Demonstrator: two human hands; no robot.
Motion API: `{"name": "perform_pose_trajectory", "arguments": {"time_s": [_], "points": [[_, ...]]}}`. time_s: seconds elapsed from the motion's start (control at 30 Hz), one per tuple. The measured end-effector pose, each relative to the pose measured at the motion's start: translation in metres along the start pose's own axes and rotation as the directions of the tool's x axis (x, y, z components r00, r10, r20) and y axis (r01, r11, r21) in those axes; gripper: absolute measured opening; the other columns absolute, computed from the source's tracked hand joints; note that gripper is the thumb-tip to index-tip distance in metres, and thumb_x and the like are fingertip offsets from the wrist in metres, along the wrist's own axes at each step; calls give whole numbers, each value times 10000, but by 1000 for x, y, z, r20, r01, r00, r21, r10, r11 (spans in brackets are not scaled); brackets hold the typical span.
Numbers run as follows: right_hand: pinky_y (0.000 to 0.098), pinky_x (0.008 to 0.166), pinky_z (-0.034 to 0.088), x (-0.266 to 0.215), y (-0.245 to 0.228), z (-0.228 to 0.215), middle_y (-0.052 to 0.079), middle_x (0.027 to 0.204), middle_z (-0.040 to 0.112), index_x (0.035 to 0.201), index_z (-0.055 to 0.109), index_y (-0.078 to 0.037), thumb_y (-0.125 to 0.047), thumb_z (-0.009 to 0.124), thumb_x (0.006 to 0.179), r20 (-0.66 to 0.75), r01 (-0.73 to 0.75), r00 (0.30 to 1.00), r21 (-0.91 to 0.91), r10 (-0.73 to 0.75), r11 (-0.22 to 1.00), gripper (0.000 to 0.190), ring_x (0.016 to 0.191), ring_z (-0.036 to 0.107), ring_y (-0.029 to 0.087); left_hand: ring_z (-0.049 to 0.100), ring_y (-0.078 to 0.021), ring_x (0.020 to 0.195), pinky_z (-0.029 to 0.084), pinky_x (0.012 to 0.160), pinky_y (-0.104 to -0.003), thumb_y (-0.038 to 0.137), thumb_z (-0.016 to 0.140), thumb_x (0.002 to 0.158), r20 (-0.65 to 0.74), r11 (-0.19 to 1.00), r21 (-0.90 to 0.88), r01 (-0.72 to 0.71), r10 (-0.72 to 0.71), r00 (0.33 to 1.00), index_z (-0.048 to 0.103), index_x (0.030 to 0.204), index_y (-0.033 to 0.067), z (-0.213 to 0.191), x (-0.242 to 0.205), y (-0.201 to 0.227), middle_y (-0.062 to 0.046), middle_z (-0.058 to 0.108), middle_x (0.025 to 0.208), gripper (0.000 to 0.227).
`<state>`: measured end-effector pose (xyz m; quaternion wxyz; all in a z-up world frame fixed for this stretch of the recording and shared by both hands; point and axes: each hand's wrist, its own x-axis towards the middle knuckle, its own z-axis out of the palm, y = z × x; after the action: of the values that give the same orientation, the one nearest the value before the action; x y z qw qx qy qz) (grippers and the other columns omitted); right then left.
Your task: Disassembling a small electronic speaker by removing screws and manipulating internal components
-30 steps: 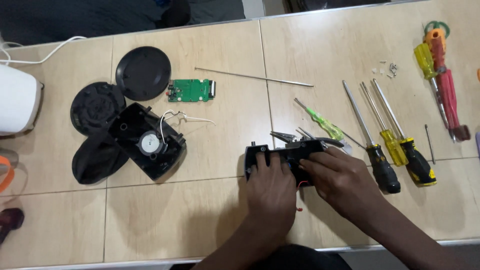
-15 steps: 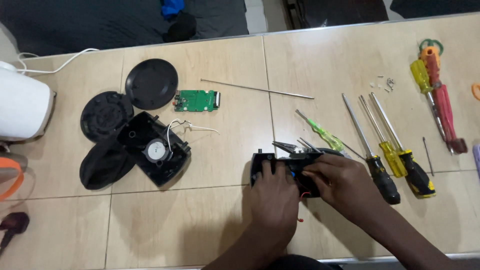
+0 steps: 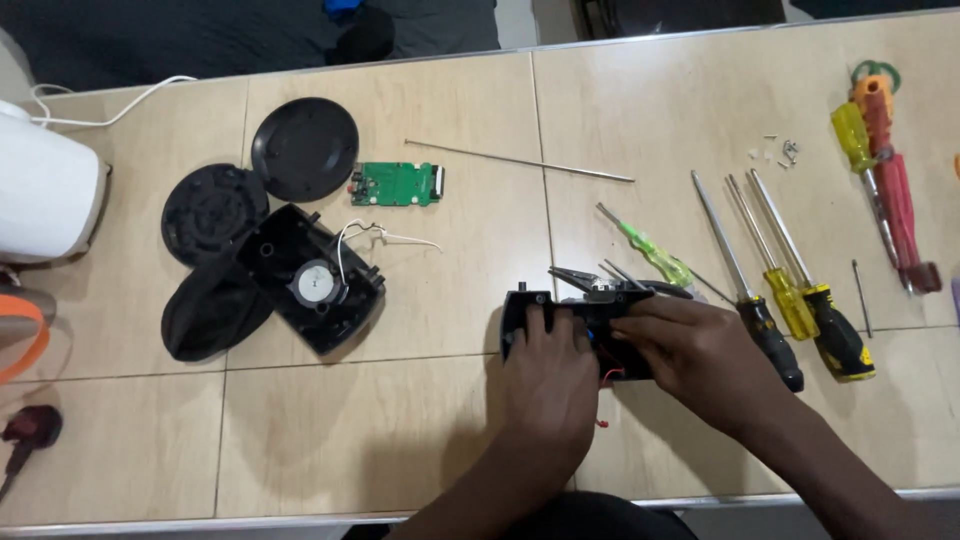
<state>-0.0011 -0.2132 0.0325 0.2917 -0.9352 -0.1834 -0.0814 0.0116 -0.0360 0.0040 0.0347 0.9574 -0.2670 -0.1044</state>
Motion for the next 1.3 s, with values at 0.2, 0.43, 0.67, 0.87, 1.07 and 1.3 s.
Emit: {"name": "perform_pose_trajectory", "arguments": {"time_s": [0.2,0.43,0.67,0.87,1.07,1.3], "points": [[377,797,572,-11,17,8,37,1136,762,1097,775,-167,13,693,751,12,28,1000,-22,-28,999,398,957,744,261,503,-348,1122,494,813,-449,432,802,759,-71,998,-37,48,-50,996,673,1244,51,-3,1,0,-92,608,1222,630],[357,698,597,1,8,5,-18,1053,781,1043,794,-164,-71,713,819,38,-34,999,-84,38,996,256,812,766,206,413,-447,1284,426,934,-517,327,591,988,64,998,-55,-2,5,998,622,1370,21,4,1,0,-144,578,1286,491],[375,599,559,19,1,1,-56,886,775,919,801,-222,-222,743,840,174,-131,971,-173,161,976,98,707,741,200,427,-371,1156,433,850,-470,151,503,1009,128,998,-69,3,6,992,723,1241,89,-3,3,2,-82,572,1212,325],[396,633,523,24,1,-7,-12,797,770,864,768,-209,-257,722,872,219,-171,958,-88,186,981,67,688,741,244,473,-384,1020,451,730,-495,115,576,937,-140,985,-146,-88,68,988,766,983,28,1,-4,-7,-111,603,1056,214],[354,710,601,8,23,-1,-80,1033,821,1017,797,-234,-271,846,724,268,-11,963,-85,34,996,300,845,806,182,433,-385,1120,444,808,-453,214,583,963,121,987,-126,-97,112,986,801,1085,99,-41,-7,-12,-118,583,1180,275],[349,622,567,24,13,-5,-108,811,825,903,802,-311,-391,905,695,373,-70,920,-147,120,987,246,706,790,162,423,-399,1169,461,805,-471,163,557,985,48,991,-129,-40,47,998,772,1130,71,-15,-7,-5,-105,586,1169,275]]}}
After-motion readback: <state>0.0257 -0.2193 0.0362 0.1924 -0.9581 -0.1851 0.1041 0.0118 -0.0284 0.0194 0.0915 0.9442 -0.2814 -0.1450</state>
